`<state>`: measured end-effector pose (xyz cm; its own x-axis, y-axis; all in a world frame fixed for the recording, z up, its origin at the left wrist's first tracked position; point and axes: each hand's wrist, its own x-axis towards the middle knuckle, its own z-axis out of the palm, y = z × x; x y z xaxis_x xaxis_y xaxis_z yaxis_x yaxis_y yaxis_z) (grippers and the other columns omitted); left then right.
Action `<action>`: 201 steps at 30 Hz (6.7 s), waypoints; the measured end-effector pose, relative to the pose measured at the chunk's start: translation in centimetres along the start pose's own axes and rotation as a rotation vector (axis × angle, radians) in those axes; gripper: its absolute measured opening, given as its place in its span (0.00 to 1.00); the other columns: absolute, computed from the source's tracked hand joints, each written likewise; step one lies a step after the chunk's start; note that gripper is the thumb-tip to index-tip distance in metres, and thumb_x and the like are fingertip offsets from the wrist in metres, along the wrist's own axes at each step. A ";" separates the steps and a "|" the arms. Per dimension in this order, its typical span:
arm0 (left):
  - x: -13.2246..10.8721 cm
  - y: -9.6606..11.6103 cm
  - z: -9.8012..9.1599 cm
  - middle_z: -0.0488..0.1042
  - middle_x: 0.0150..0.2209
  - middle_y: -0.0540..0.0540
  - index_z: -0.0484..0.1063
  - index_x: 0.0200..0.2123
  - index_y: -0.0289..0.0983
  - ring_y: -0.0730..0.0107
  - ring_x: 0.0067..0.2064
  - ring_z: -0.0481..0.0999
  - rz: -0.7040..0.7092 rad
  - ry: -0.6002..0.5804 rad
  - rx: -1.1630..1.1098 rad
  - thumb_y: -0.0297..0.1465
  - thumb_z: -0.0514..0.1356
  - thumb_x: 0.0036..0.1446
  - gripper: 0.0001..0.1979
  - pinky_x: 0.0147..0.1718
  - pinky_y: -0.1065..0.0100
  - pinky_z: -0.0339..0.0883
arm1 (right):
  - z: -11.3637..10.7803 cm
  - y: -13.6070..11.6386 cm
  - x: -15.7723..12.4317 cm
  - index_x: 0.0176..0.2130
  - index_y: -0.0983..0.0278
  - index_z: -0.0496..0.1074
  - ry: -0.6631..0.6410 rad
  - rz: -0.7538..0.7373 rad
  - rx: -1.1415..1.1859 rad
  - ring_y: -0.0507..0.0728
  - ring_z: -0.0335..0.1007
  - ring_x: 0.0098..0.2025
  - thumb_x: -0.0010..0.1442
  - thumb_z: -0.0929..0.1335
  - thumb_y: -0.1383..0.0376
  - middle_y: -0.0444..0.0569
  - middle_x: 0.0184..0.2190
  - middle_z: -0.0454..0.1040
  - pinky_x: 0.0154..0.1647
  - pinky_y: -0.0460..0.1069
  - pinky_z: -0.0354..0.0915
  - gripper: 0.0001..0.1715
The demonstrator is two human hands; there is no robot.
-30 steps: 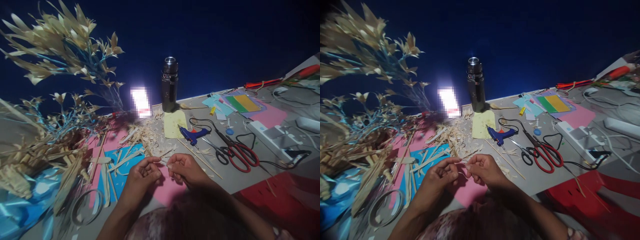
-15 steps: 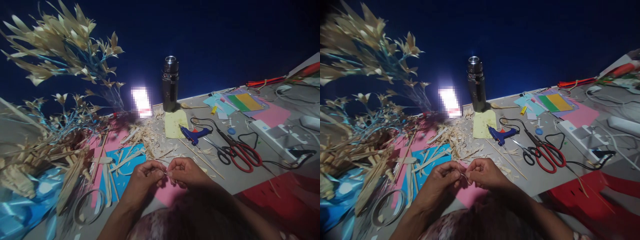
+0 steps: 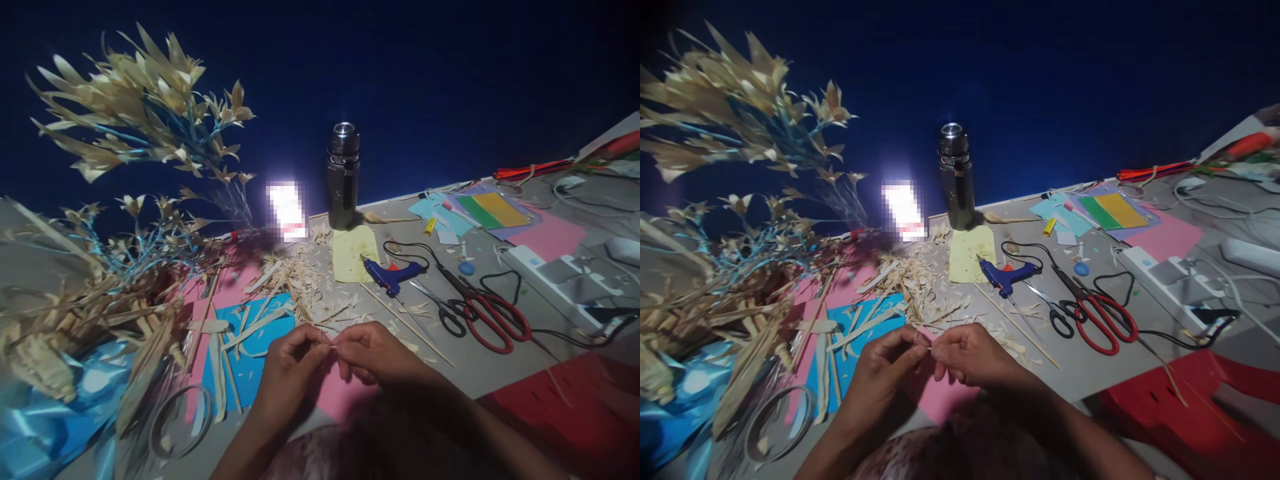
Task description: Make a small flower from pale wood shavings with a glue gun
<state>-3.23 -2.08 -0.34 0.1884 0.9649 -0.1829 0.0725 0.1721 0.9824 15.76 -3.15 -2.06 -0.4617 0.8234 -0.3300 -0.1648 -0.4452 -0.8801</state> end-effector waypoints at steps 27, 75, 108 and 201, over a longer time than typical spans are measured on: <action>-0.7 -1.8 1.5 0.80 0.34 0.42 0.86 0.35 0.36 0.66 0.32 0.74 -0.191 0.123 -0.415 0.41 0.74 0.47 0.16 0.34 0.65 0.69 | 1.9 0.9 0.9 0.23 0.64 0.74 0.245 -0.376 -0.637 0.50 0.69 0.24 0.63 0.65 0.66 0.43 0.20 0.74 0.29 0.43 0.60 0.17; -0.9 -0.8 0.5 0.73 0.26 0.51 0.73 0.20 0.35 0.77 0.24 0.67 -0.227 0.103 -0.777 0.34 0.77 0.42 0.16 0.27 0.70 0.66 | 2.0 1.0 0.1 0.25 0.64 0.78 0.155 -0.093 -0.393 0.50 0.61 0.19 0.60 0.68 0.61 0.42 0.16 0.71 0.22 0.44 0.56 0.15; -1.0 -0.8 -0.3 0.74 0.26 0.50 0.76 0.26 0.34 0.79 0.23 0.65 -0.270 0.003 -0.809 0.32 0.75 0.48 0.12 0.27 0.73 0.63 | 1.3 -0.1 -0.3 0.25 0.65 0.75 0.205 -0.078 -0.319 0.49 0.57 0.21 0.60 0.68 0.64 0.42 0.19 0.71 0.23 0.44 0.53 0.14; -1.0 0.4 0.7 0.76 0.23 0.48 0.79 0.22 0.36 0.69 0.27 0.71 -0.144 0.124 -0.097 0.34 0.73 0.45 0.09 0.29 0.70 0.64 | 1.5 0.6 1.5 0.29 0.65 0.74 0.314 -0.094 -0.156 0.50 0.60 0.24 0.49 0.73 0.60 0.41 0.21 0.68 0.23 0.45 0.54 0.11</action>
<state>-2.71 -3.07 0.20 0.0605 0.9450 -0.3214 -0.0054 0.3223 0.9466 13.63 -2.70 -2.56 -0.1565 0.9369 -0.3127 -0.0472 -0.3234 -0.9451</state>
